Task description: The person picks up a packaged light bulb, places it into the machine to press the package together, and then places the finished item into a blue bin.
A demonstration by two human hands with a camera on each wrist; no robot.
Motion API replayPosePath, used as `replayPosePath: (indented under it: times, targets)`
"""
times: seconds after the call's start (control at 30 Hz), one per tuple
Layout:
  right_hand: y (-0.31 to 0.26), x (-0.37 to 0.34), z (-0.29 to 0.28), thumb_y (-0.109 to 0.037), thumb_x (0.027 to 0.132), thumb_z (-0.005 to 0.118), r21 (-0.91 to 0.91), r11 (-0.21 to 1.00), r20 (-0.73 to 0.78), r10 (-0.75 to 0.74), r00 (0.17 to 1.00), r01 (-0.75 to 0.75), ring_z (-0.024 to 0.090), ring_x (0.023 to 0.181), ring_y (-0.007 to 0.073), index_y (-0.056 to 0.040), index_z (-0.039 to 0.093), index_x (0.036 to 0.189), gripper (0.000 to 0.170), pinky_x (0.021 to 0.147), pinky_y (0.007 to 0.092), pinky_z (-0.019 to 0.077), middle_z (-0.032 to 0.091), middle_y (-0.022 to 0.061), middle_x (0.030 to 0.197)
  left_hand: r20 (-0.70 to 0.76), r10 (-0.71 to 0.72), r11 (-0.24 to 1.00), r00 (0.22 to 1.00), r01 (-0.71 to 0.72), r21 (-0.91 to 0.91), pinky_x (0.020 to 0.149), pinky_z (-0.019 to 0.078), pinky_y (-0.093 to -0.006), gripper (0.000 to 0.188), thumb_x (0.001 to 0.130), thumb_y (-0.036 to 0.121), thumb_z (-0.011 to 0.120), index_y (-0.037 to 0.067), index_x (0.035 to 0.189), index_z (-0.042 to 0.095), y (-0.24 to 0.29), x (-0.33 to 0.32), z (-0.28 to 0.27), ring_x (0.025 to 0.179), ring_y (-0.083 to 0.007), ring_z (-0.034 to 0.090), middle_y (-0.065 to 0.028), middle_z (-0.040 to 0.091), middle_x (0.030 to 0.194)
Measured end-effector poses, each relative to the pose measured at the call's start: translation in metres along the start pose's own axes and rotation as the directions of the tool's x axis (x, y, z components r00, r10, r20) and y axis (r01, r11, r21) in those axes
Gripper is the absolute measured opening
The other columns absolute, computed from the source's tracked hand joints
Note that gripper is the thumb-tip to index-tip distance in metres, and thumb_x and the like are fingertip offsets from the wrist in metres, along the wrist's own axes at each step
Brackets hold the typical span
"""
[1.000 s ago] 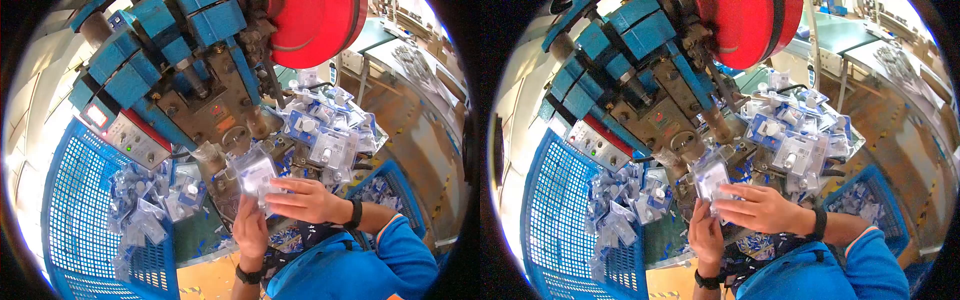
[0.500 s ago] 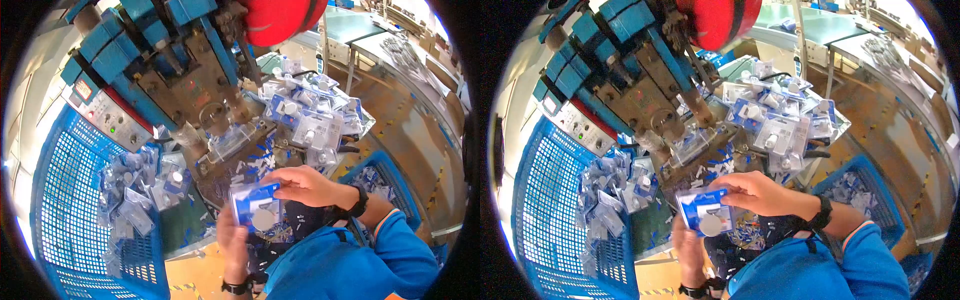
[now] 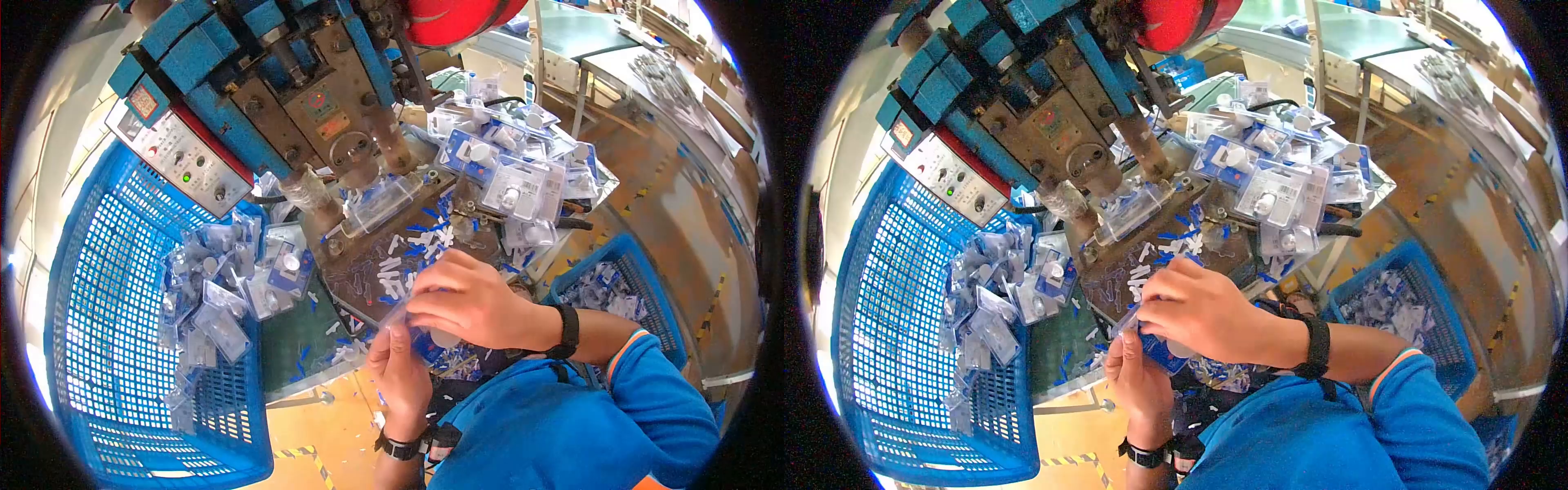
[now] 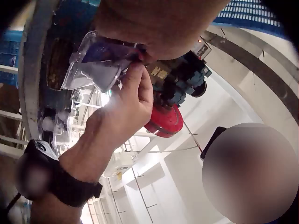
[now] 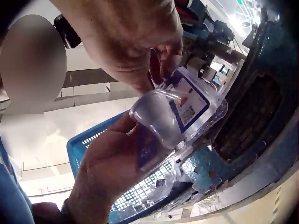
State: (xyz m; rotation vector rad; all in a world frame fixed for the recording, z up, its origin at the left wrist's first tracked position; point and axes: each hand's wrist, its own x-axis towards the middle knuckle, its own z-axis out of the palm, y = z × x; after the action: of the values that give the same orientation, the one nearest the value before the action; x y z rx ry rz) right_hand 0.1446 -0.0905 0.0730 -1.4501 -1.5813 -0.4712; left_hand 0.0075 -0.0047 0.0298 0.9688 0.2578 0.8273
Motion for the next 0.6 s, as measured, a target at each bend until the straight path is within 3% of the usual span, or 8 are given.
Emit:
replayPosePath:
  times: [0.13,0.33,0.43,0.53,0.6]
  targets:
    - [-0.004,-0.004,0.005,-0.01,0.067,0.069,-0.123,0.981,0.061,-0.144,0.988,0.151,0.059,0.08,0.022,-0.0025,0.067,0.095,0.029,0.065,0.0308,0.0519,0.057,0.006,0.094,-0.02,0.0,1.0,1.0,0.0,0.017,0.089,0.0469,-0.0276,0.024,0.1,0.016,0.057,-0.001,0.111,0.069,-0.001,0.001,-0.004,0.098,-0.0131,0.061,-0.0078,0.069,0.109]
    - [0.004,0.002,0.006,-0.008,0.07,0.069,-0.011,0.973,0.138,-0.225,0.964,0.229,0.056,0.079,0.0245,0.0011,0.065,0.098,0.03,0.064,0.0324,0.051,0.053,0.0082,0.094,-0.033,0.053,0.997,0.998,-0.051,0.049,0.087,0.047,-0.0266,0.025,0.1,0.016,0.057,-0.003,0.111,0.069,0.003,0.0,0.003,0.097,-0.012,0.061,-0.0078,0.069,0.108]
    - [0.007,0.005,0.008,-0.014,0.083,0.063,0.042,0.966,0.128,-0.26,0.957,0.257,0.05,0.077,0.023,-0.0021,0.06,0.085,0.013,0.062,0.0336,0.0475,0.042,0.0062,0.083,-0.046,0.073,0.994,0.996,-0.069,0.082,0.087,0.0467,-0.0266,0.025,0.1,0.016,0.056,-0.003,0.111,0.068,0.003,-0.001,0.002,0.097,-0.0122,0.061,-0.0078,0.069,0.108]
    - [0.008,0.005,0.007,-0.014,0.082,0.065,0.061,0.969,0.148,-0.244,0.958,0.238,0.052,0.079,0.024,-0.0033,0.061,0.087,0.012,0.064,0.0337,0.0486,0.048,0.0062,0.087,-0.081,0.137,0.977,0.987,-0.122,0.172,0.088,0.0466,-0.0292,0.026,0.1,0.016,0.054,-0.004,0.11,0.068,0.004,-0.003,0.009,0.097,-0.0147,0.061,-0.009,0.07,0.107]
    - [0.001,0.007,0.006,-0.012,0.081,0.067,0.094,0.984,0.041,-0.153,0.987,0.149,0.055,0.082,0.0242,-0.0041,0.062,0.09,0.013,0.066,0.0334,0.0495,0.052,0.0068,0.09,-0.096,0.257,0.93,0.962,-0.219,0.297,0.088,0.0464,-0.0323,0.029,0.1,0.02,0.053,-0.004,0.11,0.068,0.004,0.0,0.01,0.097,-0.0179,0.061,-0.0106,0.069,0.106]
